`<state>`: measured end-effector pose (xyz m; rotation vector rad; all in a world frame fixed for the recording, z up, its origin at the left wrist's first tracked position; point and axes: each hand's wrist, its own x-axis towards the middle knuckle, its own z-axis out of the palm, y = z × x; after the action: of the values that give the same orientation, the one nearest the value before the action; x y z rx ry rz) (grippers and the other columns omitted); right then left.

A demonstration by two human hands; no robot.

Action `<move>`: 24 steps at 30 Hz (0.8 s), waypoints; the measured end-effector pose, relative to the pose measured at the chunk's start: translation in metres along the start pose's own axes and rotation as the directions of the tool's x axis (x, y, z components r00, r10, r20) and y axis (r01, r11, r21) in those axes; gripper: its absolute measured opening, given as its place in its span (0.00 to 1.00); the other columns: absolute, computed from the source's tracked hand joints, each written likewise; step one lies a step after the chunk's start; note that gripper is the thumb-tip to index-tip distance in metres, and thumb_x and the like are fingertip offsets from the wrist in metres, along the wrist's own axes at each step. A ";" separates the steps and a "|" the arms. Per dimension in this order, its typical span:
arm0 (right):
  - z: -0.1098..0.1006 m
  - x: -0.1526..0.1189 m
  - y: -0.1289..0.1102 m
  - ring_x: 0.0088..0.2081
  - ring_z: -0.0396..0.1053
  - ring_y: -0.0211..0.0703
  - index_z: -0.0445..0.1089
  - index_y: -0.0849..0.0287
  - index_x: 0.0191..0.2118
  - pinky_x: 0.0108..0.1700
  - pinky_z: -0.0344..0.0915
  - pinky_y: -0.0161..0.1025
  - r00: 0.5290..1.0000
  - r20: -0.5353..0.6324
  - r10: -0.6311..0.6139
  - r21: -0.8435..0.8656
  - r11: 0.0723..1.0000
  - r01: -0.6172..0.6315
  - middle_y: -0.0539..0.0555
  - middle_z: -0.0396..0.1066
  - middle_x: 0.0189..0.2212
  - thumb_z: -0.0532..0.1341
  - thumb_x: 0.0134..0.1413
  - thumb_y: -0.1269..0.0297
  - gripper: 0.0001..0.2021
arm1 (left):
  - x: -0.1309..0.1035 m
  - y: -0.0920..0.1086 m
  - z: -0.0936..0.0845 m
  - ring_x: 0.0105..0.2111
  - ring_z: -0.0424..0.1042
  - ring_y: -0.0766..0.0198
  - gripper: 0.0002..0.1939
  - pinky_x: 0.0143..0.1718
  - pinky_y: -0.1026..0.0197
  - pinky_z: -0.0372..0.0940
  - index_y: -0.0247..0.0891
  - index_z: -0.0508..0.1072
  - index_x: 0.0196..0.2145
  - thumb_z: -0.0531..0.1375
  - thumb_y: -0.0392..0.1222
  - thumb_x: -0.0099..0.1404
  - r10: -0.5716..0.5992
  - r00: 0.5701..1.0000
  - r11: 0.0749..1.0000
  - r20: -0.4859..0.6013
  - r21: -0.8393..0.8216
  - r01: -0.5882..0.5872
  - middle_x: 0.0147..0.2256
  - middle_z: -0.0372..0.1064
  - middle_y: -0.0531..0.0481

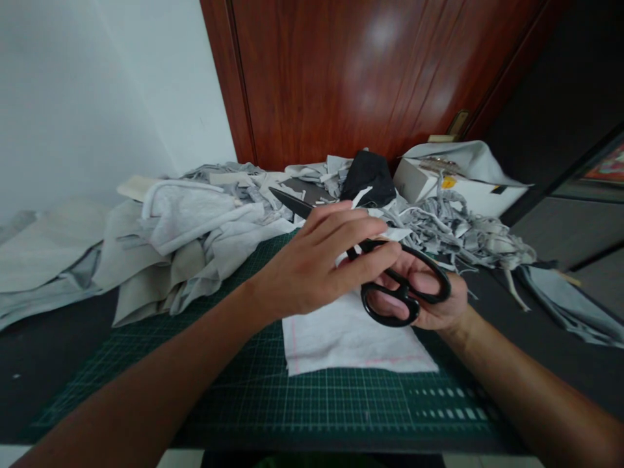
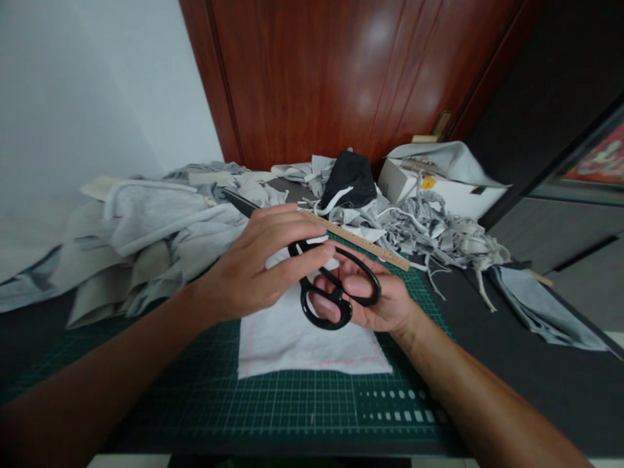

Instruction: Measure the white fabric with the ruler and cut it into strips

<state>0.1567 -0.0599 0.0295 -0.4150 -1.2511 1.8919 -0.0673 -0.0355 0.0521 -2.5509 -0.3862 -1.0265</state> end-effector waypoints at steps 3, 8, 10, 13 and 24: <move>-0.004 0.004 -0.006 0.18 0.65 0.36 0.75 0.55 0.37 0.21 0.62 0.34 0.990 -0.133 0.036 -0.094 0.994 -0.049 0.48 0.71 0.21 0.76 0.48 0.50 0.17 | -0.002 -0.011 0.005 0.60 0.72 0.57 0.20 0.64 0.46 0.61 0.49 0.68 0.64 0.53 0.35 0.79 -0.006 0.998 0.999 0.069 0.037 0.004 0.58 0.76 0.48; -0.026 0.018 -0.013 0.24 0.70 0.40 0.77 0.56 0.37 0.23 0.64 0.36 0.845 -0.427 -0.323 -0.411 0.901 0.137 0.53 0.77 0.29 0.71 0.50 0.65 0.07 | -0.010 -0.036 0.019 0.53 0.76 0.57 0.21 0.51 0.51 0.62 0.36 0.70 0.62 0.47 0.29 0.78 -0.090 0.987 0.993 0.136 0.093 0.077 0.56 0.78 0.41; -0.029 0.019 -0.013 0.28 0.70 0.41 0.77 0.56 0.35 0.30 0.68 0.38 0.743 -0.386 -0.547 -0.620 0.750 0.230 0.52 0.77 0.32 0.69 0.52 0.69 0.04 | -0.011 -0.042 0.020 0.50 0.77 0.56 0.21 0.48 0.50 0.60 0.35 0.73 0.58 0.47 0.27 0.76 -0.114 0.977 0.984 0.178 0.153 0.087 0.52 0.79 0.42; -0.025 0.016 -0.011 0.36 0.73 0.45 0.77 0.54 0.38 0.41 0.71 0.43 0.730 -0.137 -0.669 -0.895 0.400 0.199 0.52 0.78 0.36 0.69 0.55 0.71 0.06 | -0.011 -0.045 0.019 0.44 0.76 0.56 0.18 0.46 0.50 0.58 0.37 0.77 0.49 0.49 0.30 0.77 -0.104 0.962 0.972 0.252 0.231 0.045 0.43 0.81 0.45; -0.013 0.021 0.008 0.29 0.75 0.46 0.72 0.56 0.48 0.32 0.66 0.40 0.954 -0.184 -0.237 -0.942 0.321 -0.102 0.51 0.78 0.30 0.74 0.52 0.67 0.19 | -0.008 -0.032 0.026 0.38 0.73 0.57 0.06 0.49 0.50 0.61 0.39 0.77 0.37 0.61 0.39 0.74 0.067 0.928 0.950 0.366 0.260 -0.171 0.33 0.77 0.51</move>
<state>0.1483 -0.0374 0.0201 -1.1903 -2.0374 0.7061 -0.0699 0.0033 0.0364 -2.4480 -0.4310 -0.4232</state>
